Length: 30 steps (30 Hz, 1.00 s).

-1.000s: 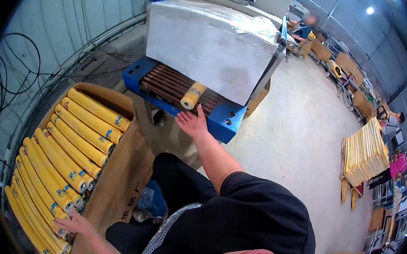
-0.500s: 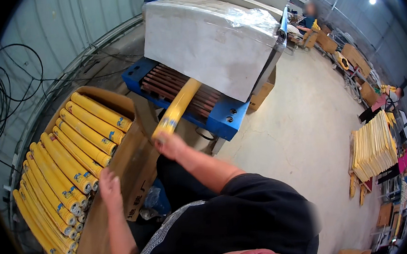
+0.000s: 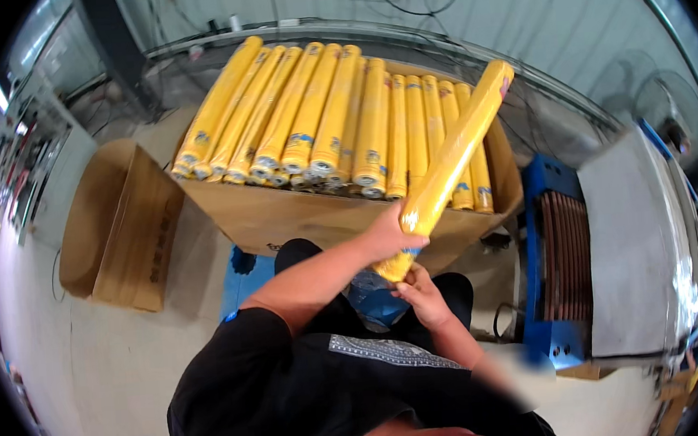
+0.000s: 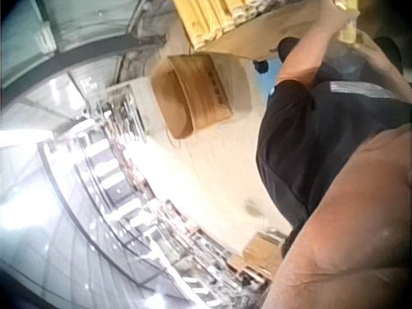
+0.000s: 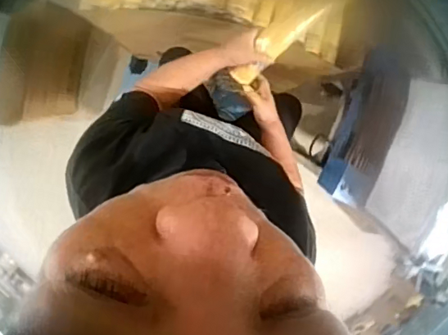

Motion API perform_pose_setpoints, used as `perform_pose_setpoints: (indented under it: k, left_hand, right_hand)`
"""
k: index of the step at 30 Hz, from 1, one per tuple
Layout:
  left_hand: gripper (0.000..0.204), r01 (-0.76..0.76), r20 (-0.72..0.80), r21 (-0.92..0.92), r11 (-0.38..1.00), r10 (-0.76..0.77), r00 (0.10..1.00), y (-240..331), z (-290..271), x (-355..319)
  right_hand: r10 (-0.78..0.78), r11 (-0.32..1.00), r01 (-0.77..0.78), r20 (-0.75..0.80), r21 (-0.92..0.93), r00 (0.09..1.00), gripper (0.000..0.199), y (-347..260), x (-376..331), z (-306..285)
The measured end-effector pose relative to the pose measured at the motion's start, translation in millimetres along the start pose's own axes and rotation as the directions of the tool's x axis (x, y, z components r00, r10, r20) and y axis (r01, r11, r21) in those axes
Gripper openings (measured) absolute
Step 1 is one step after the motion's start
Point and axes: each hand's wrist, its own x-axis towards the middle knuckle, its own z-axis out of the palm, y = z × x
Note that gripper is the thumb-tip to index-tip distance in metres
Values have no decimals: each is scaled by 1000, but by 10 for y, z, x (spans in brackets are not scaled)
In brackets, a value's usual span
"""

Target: The person sits in a warehouse and repeatedly picks yellow cylindrical packages from a large cardboard box. They place each cylinder onto a blue roller conveyor machine to the right. The person continues this process for the duration of the clip.

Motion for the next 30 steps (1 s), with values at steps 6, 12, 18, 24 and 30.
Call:
perform_pose_setpoints:
  k: [6, 12, 18, 24, 30]
  left_hand:
    - [98, 80, -390, 365, 928, 74, 918, 799, -1628, 115]
    - [73, 507, -611, 657, 557, 0, 792, 914, -3142, 255]
    - [52, 758, -762, 641, 118, -25, 648, 206, -3793, 428]
    - [39, 704, -700, 710, -3, 107, 707, 63, -3830, 392]
    - [38, 649, -623, 756, -77, 216, 752, 214, -3921, 339]
  right_hand:
    - [140, 990, -136, -191, 35, 972, 48, 289, -209, -457]
    - [175, 982, -137, -363, 127, 915, 40, 656, -648, -750]
    - [265, 964, -246, -372, 99, 889, 42, 564, -433, -663]
    - [256, 965, -258, -342, 42, 904, 40, 616, -410, -611]
    - [255, 966, -255, -319, 42, 913, 41, 638, -451, -581]
